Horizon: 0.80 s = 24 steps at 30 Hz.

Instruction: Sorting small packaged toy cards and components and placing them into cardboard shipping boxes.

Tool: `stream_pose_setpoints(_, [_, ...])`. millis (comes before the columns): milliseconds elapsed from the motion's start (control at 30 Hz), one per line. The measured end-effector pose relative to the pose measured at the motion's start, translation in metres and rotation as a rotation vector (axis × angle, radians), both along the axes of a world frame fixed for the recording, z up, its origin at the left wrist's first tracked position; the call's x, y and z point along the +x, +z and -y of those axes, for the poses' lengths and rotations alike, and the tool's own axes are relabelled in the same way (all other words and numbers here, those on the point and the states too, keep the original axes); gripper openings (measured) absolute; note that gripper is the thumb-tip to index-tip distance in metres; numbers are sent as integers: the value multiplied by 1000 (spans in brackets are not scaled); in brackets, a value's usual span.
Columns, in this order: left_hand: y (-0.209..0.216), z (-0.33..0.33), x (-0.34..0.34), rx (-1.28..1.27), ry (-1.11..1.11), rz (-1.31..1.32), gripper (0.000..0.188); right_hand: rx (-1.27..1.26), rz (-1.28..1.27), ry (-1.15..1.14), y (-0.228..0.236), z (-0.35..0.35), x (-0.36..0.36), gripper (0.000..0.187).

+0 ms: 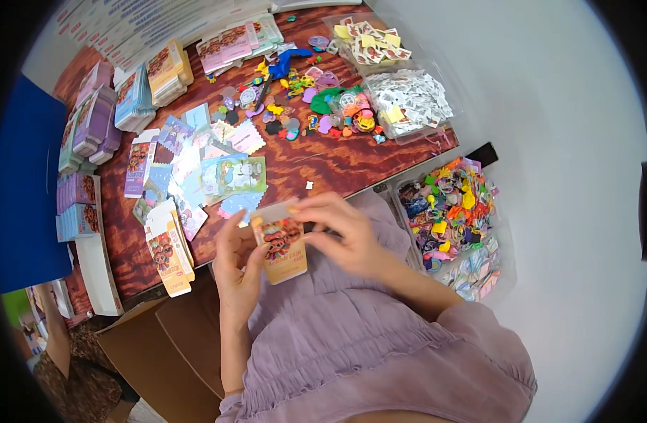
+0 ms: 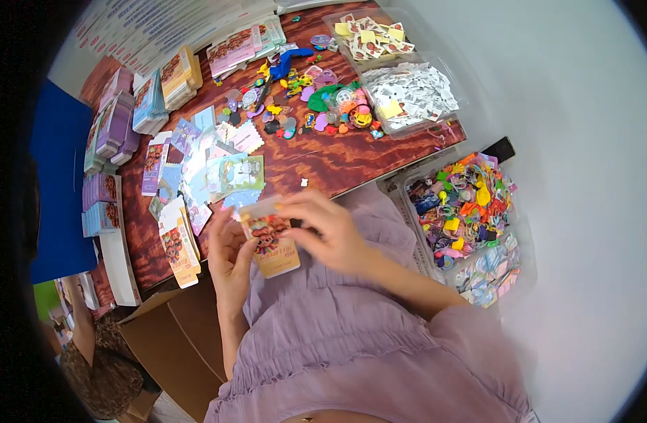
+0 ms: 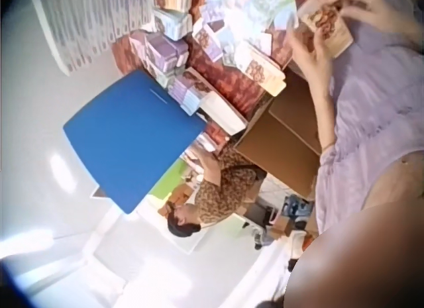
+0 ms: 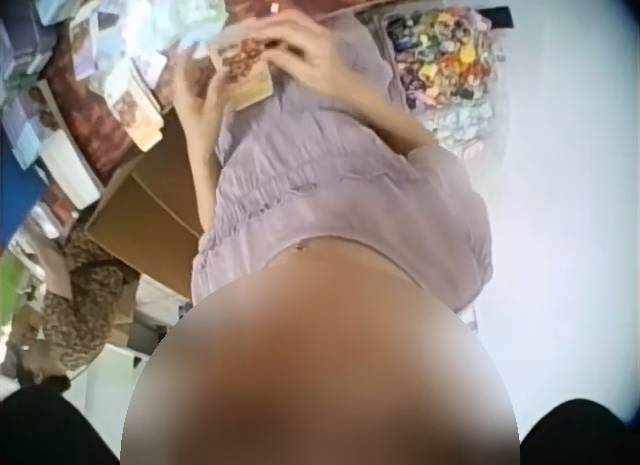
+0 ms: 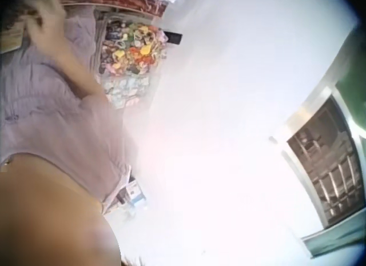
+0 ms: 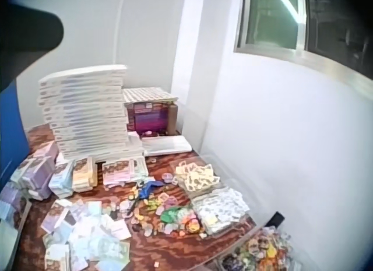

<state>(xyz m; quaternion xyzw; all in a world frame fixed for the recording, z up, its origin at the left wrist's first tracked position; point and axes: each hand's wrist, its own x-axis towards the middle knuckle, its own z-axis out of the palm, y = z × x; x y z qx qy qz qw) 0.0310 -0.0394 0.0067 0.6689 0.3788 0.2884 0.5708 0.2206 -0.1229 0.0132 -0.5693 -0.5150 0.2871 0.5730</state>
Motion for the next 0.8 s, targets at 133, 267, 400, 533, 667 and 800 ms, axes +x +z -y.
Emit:
stream_pose_setpoints(133, [6, -1, -6, -112, 122, 174, 57, 63, -163, -74, -9, -32, -10, 15])
stream_pose_setpoints(267, [5, 1, -13, -40, 150, 210, 45, 31, -251, 107, -7, -43, -15, 9])
stream_pose_setpoints(400, [3, 0, -22, -41, 91, 129, 36, -132, -357, 265, -24, -40, -11, 13])
stream_pose_setpoints(533, [7, -4, -26, -59, 62, 133, 35, 42, 78, 160, -14, -41, -17, 19])
stream_pose_setpoints(667, [12, -12, -24, -22, 48, 129, 33, 135, 102, 55, 4, -44, -25, 21])
stream_pose_setpoints(800, [9, -13, -23, -14, 39, 135, 35, 109, 80, 137, 10, -44, -15, 22])
